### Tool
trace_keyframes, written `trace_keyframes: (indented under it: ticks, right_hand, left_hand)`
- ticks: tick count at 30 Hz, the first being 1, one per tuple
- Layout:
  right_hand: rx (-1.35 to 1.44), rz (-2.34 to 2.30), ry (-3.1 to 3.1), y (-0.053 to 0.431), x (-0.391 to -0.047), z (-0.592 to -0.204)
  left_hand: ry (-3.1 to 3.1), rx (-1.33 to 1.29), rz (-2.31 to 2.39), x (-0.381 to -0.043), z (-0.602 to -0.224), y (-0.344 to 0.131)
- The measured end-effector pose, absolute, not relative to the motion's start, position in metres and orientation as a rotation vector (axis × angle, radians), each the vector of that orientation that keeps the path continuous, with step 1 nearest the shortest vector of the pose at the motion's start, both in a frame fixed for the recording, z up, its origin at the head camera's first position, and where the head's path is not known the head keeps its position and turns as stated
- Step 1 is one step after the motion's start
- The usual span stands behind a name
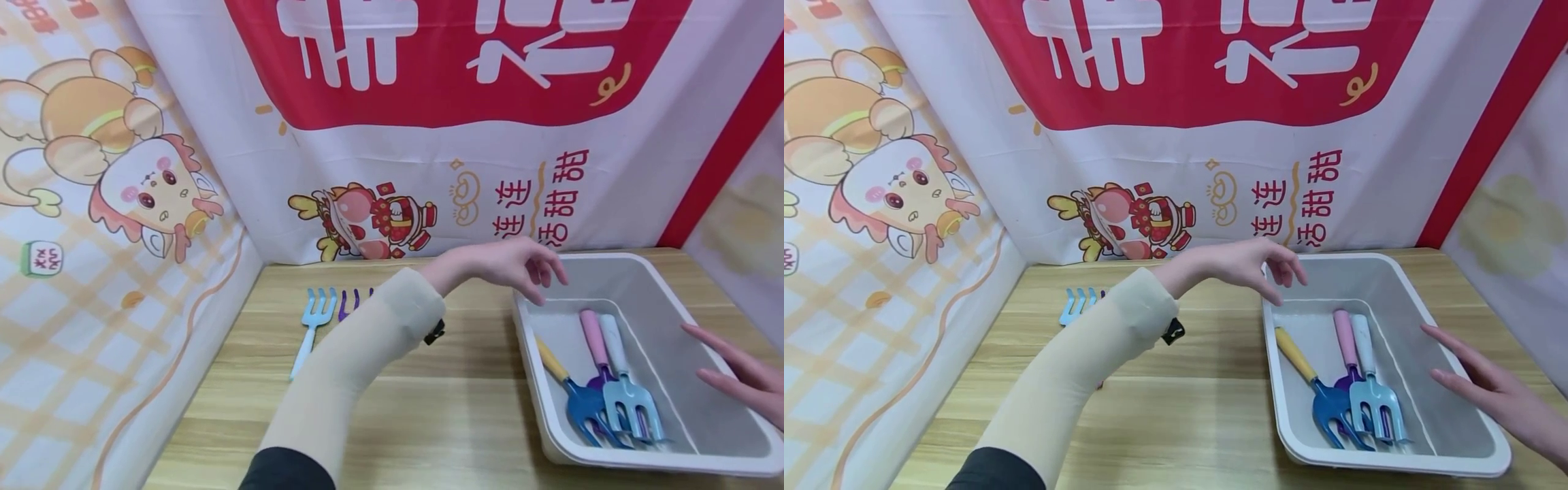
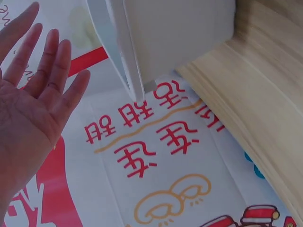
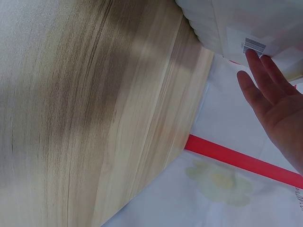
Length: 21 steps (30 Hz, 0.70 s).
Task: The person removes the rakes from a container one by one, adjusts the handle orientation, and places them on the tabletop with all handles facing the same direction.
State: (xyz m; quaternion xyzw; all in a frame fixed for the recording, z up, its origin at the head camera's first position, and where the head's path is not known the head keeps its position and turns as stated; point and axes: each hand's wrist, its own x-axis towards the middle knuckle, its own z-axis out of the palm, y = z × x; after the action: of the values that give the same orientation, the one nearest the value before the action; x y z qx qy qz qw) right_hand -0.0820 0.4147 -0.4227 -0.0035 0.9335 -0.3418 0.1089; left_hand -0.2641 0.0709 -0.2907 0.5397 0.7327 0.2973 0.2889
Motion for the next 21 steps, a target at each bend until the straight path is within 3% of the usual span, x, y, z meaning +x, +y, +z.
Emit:
trace_keyframes:
  ticks: [21]
  right_hand:
    - [-0.015,-1.108,2.729,0.409,-0.080,-0.420]
  left_hand:
    - [1.822,1.237,0.502,-0.262,-0.333,0.141]
